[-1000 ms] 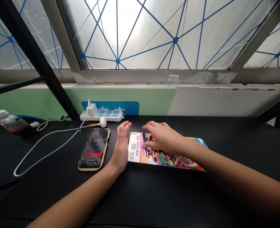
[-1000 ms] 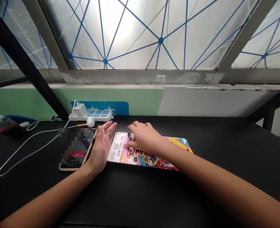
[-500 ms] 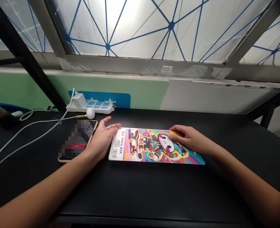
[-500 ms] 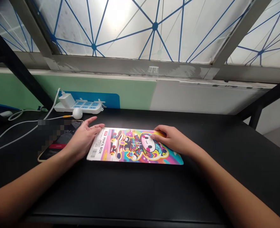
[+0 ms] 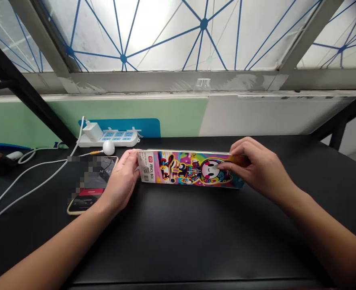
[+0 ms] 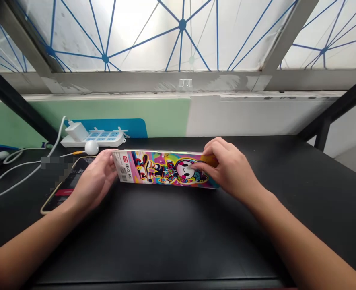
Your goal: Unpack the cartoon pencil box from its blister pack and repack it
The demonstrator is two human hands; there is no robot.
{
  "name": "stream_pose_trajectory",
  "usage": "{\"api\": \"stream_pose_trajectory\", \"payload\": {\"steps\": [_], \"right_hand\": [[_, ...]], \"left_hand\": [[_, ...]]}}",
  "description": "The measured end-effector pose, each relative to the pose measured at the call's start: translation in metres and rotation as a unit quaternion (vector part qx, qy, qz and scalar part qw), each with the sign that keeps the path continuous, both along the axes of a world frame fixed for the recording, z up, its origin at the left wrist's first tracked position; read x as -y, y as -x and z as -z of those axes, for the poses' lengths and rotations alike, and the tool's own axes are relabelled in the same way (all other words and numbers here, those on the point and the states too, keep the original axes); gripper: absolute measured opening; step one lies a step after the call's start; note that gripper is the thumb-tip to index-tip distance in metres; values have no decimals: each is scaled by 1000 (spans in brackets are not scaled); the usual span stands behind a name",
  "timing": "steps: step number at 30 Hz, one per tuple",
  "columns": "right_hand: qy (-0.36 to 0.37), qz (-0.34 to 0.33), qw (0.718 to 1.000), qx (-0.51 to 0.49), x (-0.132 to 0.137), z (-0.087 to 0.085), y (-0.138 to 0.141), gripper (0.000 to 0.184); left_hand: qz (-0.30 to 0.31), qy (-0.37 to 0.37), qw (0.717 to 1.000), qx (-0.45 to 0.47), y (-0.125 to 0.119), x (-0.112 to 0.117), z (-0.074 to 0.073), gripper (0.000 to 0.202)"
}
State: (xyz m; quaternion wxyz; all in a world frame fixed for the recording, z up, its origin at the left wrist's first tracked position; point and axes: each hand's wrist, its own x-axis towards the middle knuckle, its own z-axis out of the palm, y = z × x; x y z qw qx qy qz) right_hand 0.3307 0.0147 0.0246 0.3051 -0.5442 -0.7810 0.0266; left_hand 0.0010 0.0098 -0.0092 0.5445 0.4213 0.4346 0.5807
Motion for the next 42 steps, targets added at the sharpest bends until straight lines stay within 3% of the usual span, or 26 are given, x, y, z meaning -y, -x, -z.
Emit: {"api": "stream_pose_trajectory", "payload": {"steps": [7,10,13,16,19,22,26,30,33,36,39,42], "right_hand": [[-24,-11,995,93,24,-8,-2,39],[-5,-91,983,161,25,2,3,24],[-7,-158,958,238,24,16,11,5],[-34,-165,947,272,25,24,16,6],[-2,-166,955,247,27,19,18,14],[59,-170,964,195,26,11,16,21],[34,-148,975,160,16,11,14,34],[-35,-104,985,131,-1,18,10,55],[3,-98,990,105,-12,18,4,65],[23,-103,990,89,-15,14,-1,63],[-1,-106,991,82,-11,9,-2,61],[-47,-110,988,97,-1,5,-1,57]], "left_hand": [[-13,-37,998,39,4,6,-8,44],[-16,-46,999,24,7,6,-10,47],[6,-67,994,-86,10,8,-10,38],[51,-104,949,-293,12,9,-7,27],[105,-147,862,-474,12,8,0,49],[148,-179,797,-557,13,6,6,60],[155,-238,769,-572,16,6,4,59],[107,-326,716,-607,15,9,-2,68],[65,-374,679,-629,11,13,-3,67],[42,-398,654,-641,8,15,-2,69],[25,-404,648,-645,8,13,-2,76],[-30,-388,668,-635,13,7,-6,74]]}}
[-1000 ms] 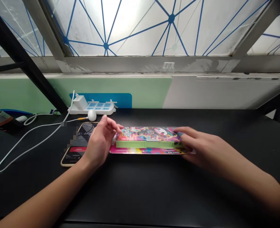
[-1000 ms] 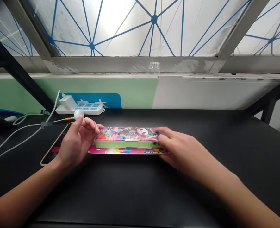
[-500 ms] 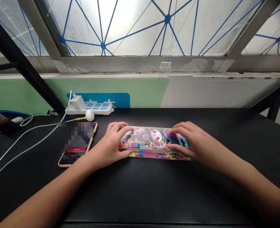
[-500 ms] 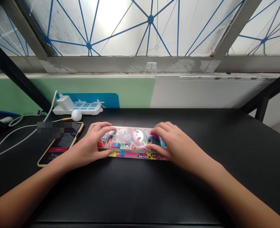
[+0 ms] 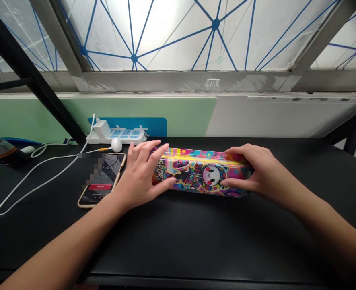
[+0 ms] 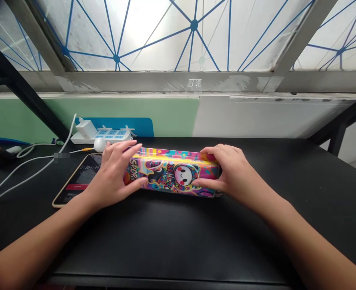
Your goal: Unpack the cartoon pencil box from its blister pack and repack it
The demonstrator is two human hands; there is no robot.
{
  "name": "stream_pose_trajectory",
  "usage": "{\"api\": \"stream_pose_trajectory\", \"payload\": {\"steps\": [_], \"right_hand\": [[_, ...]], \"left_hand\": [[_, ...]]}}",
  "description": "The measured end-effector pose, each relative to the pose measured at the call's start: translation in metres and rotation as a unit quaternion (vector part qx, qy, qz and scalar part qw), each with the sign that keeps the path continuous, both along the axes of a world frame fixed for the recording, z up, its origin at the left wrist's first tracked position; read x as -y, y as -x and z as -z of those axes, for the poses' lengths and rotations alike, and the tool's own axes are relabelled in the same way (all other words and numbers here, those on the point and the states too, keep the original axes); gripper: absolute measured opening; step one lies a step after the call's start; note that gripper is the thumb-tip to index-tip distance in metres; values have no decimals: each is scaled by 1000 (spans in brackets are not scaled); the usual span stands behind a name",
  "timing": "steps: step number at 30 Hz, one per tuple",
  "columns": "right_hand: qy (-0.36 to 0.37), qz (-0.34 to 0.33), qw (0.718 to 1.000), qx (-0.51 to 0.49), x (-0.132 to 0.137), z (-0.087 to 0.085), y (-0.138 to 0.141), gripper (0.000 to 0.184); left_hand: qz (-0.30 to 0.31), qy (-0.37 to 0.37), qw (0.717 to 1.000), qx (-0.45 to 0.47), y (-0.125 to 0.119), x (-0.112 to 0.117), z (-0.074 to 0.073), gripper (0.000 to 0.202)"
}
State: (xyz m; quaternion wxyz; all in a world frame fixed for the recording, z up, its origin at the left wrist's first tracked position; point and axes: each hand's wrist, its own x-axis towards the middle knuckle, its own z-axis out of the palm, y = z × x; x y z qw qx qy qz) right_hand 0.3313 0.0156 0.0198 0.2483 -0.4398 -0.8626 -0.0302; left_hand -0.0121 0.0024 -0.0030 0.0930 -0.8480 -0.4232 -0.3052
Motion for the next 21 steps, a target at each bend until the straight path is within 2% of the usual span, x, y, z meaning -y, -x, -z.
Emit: {"api": "stream_pose_trajectory", "payload": {"steps": [3,6,9,11,16,21], "right_hand": [[-72,-3,997,11,11,-4,4,50],[-133,-21,990,41,21,-3,12,33],[-156,-42,982,98,29,6,24,17],[-164,-37,977,132,32,15,33,20],[-152,-42,972,172,33,32,47,36],[-87,-58,981,161,27,33,51,40]], "left_hand": [[-14,-41,999,26,7,-3,-5,60],[-4,-78,997,-1,11,-2,-9,41],[5,-66,996,-67,11,0,-8,20],[11,-40,993,-113,10,1,-6,12],[21,-3,985,-173,9,1,-6,18],[49,8,983,-174,7,2,-9,28]]}}
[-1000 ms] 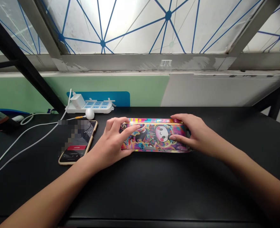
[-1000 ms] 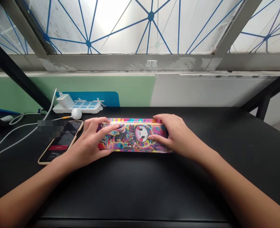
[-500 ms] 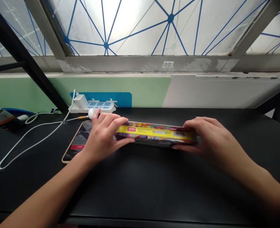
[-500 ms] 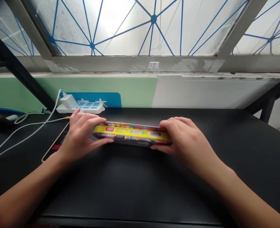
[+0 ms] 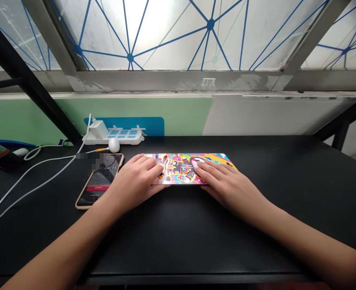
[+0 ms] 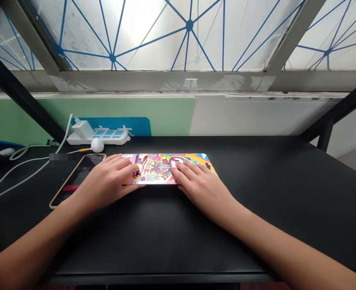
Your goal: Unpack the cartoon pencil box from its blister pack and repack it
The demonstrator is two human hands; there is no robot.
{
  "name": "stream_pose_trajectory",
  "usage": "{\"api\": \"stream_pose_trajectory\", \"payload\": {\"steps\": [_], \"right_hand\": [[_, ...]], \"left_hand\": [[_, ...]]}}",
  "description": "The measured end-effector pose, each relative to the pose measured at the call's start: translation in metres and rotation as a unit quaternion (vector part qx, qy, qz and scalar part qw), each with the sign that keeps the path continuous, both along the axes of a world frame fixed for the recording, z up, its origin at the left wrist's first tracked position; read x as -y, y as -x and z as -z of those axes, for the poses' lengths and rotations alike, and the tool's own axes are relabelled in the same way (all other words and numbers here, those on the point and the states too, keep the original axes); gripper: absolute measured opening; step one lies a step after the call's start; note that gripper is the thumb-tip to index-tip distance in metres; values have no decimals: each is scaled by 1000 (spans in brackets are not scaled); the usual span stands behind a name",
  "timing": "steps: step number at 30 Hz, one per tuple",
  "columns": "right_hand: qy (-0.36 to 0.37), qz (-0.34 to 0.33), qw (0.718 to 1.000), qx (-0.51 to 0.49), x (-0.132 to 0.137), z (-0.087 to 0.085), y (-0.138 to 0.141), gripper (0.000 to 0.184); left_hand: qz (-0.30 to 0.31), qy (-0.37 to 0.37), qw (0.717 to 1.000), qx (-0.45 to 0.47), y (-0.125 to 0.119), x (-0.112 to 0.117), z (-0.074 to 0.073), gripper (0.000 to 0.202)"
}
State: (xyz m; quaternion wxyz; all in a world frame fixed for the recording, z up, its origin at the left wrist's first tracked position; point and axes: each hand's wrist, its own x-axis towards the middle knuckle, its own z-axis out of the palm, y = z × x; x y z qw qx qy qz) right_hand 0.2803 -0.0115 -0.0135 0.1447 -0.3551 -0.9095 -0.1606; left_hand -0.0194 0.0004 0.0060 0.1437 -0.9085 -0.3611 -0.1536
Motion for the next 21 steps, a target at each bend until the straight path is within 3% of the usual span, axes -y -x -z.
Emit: {"api": "stream_pose_trajectory", "payload": {"steps": [4,7,10,13,17,21], "right_hand": [[45,-16,999,-10,1,2,8,51],[50,-26,998,8,3,7,16,56],[66,-24,997,27,3,8,22,58],[87,-24,995,30,1,5,21,62],[140,-36,989,34,-4,-2,4,65],[176,-15,984,14,-7,-4,-35,62]], "left_hand": [[0,33,998,52,-4,-1,8,58],[-50,105,991,62,-7,-2,15,80],[-101,167,979,51,-7,-5,19,89],[-113,197,973,49,-6,-7,19,92],[-125,218,967,52,-5,-7,16,95],[-134,233,962,42,-5,-7,14,97]]}}
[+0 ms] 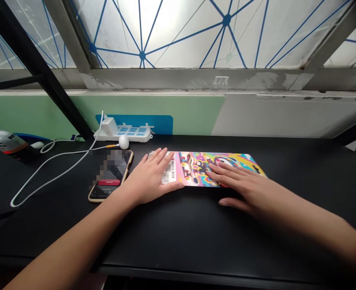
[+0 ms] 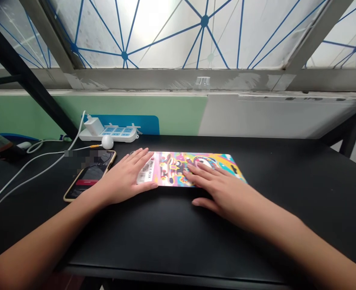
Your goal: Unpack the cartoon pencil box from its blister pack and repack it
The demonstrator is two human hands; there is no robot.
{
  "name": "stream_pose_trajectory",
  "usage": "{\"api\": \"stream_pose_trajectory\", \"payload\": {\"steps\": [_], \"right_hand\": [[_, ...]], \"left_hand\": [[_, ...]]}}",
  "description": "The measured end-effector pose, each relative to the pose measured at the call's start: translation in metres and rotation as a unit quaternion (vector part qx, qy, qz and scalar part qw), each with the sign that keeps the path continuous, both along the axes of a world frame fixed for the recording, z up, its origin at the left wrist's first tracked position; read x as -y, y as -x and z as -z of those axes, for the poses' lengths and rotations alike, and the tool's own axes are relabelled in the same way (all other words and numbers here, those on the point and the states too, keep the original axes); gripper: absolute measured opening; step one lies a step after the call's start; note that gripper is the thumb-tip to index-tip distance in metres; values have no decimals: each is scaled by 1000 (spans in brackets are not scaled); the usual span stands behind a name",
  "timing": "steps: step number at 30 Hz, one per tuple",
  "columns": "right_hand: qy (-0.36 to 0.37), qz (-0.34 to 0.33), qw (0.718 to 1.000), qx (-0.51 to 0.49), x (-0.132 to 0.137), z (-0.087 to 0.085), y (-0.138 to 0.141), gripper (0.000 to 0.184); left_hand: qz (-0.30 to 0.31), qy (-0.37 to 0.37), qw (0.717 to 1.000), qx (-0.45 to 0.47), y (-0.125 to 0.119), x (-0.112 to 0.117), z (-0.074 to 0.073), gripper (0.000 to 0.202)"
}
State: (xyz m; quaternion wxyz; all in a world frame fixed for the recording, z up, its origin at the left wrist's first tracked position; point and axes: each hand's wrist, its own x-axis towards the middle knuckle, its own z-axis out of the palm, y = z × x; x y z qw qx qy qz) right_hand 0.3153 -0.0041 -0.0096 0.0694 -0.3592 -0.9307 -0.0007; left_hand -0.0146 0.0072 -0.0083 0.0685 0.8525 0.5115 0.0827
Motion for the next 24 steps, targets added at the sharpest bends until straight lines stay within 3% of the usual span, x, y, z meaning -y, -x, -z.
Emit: {"api": "stream_pose_trajectory", "payload": {"steps": [4,7,11,17,20,24], "right_hand": [[5,41,999,2,-5,-5,-45,52],[-50,74,996,1,-11,-15,-56,39],[-138,62,988,-40,-15,-19,-23,49],[-78,-53,996,-4,-13,4,52,79],[-78,-46,996,-10,-16,14,56,65],[-88,-31,995,-37,-19,20,31,59]], "left_hand": [[8,-1,1000,-17,2,-1,-2,96],[12,-48,998,-37,0,2,-2,89],[47,-130,989,-46,-13,10,-2,81],[51,-118,990,-53,-31,16,8,83],[39,-118,990,-66,-30,14,9,81],[34,-109,990,-80,-27,13,4,81]]}}
